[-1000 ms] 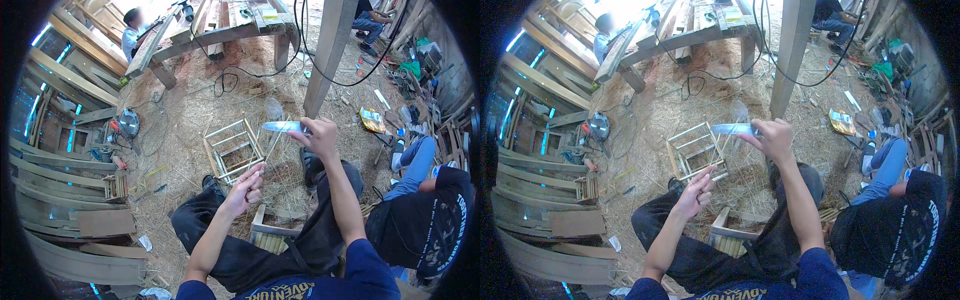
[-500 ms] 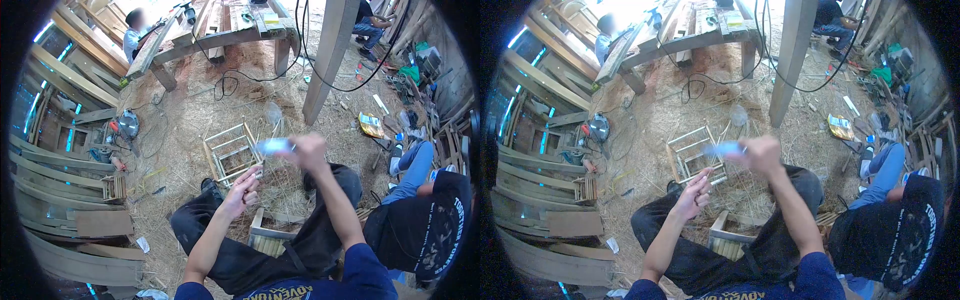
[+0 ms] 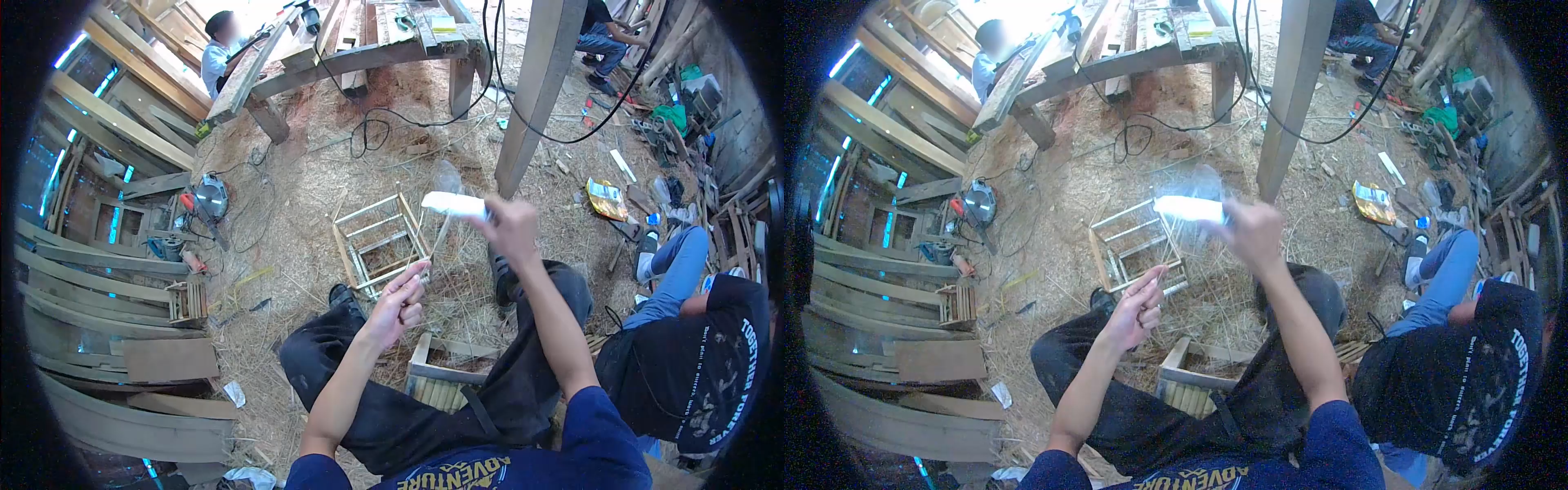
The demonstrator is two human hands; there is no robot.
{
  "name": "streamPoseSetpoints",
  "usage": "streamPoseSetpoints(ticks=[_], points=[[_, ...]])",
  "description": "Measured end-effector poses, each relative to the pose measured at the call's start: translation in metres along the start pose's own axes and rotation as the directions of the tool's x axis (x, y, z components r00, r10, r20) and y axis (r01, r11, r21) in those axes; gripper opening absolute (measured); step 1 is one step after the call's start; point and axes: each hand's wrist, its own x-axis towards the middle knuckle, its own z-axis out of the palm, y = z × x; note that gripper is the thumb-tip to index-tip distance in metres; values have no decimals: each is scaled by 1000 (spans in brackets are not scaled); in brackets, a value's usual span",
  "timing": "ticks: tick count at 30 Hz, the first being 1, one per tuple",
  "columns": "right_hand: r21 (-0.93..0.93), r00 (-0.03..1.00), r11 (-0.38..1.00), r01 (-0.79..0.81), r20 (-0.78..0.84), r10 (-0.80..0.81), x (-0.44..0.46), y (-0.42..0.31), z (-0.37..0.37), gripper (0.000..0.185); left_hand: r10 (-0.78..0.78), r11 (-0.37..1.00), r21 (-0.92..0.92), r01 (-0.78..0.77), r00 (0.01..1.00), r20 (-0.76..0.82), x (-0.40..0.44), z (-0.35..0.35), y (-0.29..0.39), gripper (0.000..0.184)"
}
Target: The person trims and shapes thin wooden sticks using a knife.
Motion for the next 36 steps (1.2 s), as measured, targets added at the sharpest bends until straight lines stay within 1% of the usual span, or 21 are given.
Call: streamPoseSetpoints(ticks=[1,2,3,5,6,9,10,11,13,15,16,19,20,21,23,26,27,29,30,33,36], points=[[29,995,995,94,43,-95,-7,-12,-3,42,7,1000,-14,-7,1000,7,2,-1,2,37],[62,982,980,187,20,-189,-16,-26,1,47,5,1000,24,-5,1000,-4,4,-3,2,37],[116,973,975,192,106,-204,-22,-33,0,47,20,999,28,-20,1000,2,5,-1,5,36],[19,1000,1000,20,-24,-20,-6,-12,-1,46,28,999,34,-28,1000,1,1,2,3,35],[-42,987,987,-156,-49,154,2,4,-2,45,29,999,37,-29,1000,7,1,0,2,36],[-53,996,996,-74,41,76,-5,0,-10,44,24,999,49,-25,1000,1,0,1,2,37],[14,997,997,76,16,-76,-14,-14,-9,45,11,998,64,-9,1000,-28,1,3,4,36],[125,990,989,77,108,-90,-24,-24,-7,45,20,998,63,-18,999,-30,2,5,7,36],[72,990,996,58,123,-67,-18,-21,-4,44,22,998,63,-20,999,-45,1,6,7,37],[-51,996,995,-89,23,91,-1,0,-4,43,26,997,74,-25,999,-20,1,5,4,37],[43,971,970,-238,-5,239,1,6,1,43,32,997,73,-31,999,-11,1,5,3,37],[41,998,998,57,-14,-56,-14,-17,2,43,44,998,44,-43,999,-23,6,3,1,38],[130,992,984,122,11,-124,-20,-31,3,42,41,999,37,-39,998,-48,10,1,0,37],[139,993,984,115,21,-119,-18,-33,5,42,33,999,30,-31,997,-75,12,3,0,37],[161,994,982,93,42,-101,-17,-35,9,43,73,997,28,-72,997,-20,11,10,0,36],[103,998,993,-50,53,45,-9,-27,8,43,153,986,72,-152,988,-8,12,11,-3,36],[141,993,990,14,118,-31,-12,-31,7,43,188,978,94,-187,982,-5,17,9,-3,36],[222,954,965,138,234,-190,-25,-46,3,43,197,973,131,-189,979,-50,22,6,-2,36],[294,945,948,124,255,-203,-31,-52,7,46,218,967,149,-207,974,-62,21,10,1,37],[334,942,933,130,253,-222,-33,-54,16,46,251,959,151,-239,965,-70,22,11,0,39],[331,944,939,98,267,-193,-31,-52,16,46,274,950,175,-258,959,-72,23,11,-2,41]])
